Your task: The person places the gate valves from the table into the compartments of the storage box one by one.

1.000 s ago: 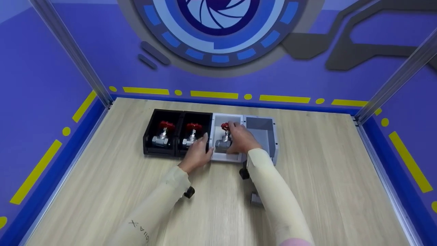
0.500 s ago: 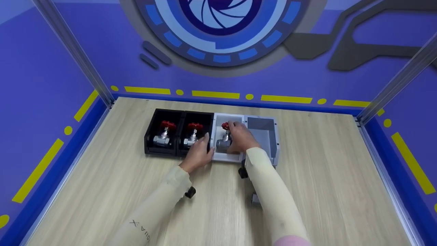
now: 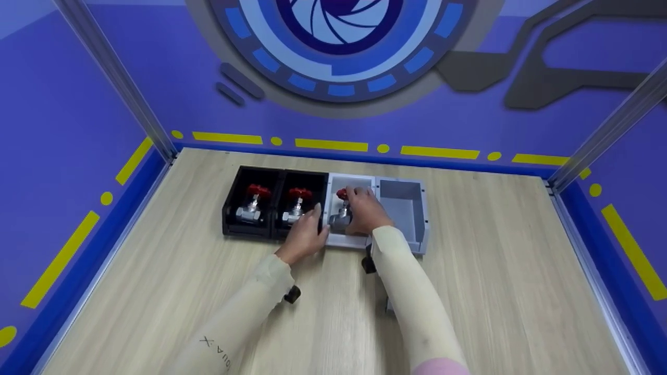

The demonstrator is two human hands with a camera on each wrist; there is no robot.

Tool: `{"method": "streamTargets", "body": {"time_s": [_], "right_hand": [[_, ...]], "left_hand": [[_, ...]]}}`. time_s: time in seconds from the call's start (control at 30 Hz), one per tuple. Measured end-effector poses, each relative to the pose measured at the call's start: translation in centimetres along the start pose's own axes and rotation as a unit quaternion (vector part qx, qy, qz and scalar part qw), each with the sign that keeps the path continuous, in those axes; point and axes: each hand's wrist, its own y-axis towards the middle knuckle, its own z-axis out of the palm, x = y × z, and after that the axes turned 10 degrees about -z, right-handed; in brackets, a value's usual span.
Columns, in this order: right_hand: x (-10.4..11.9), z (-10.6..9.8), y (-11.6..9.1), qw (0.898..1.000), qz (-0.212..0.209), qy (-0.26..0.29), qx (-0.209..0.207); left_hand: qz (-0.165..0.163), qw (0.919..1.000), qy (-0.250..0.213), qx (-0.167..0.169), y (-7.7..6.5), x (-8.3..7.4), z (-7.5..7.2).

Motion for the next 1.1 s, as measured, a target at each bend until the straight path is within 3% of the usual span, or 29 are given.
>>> {"method": "streamTargets", "body": {"time_s": [0.13,0.53,1.1], "right_hand": [[-0.04,0.11,-0.03,0.999,-0.019,-0.022,-0.013],[0.07,0.01,0.06,1.0,-0.008,-0.02,-0.005],[-0.32,0.97,-0.08,0.997,-0.01,-0.078,-0.014]], "left_hand": [[0.007,0.9999,0.007,-0.008,0.02,-0.06,0.07],[0.004,1.0,0.005,-0.007,0.09,-0.14,0.04],[0.008,0.9998,0.014,-0.009,-0.01,0.18,0.19]]}}
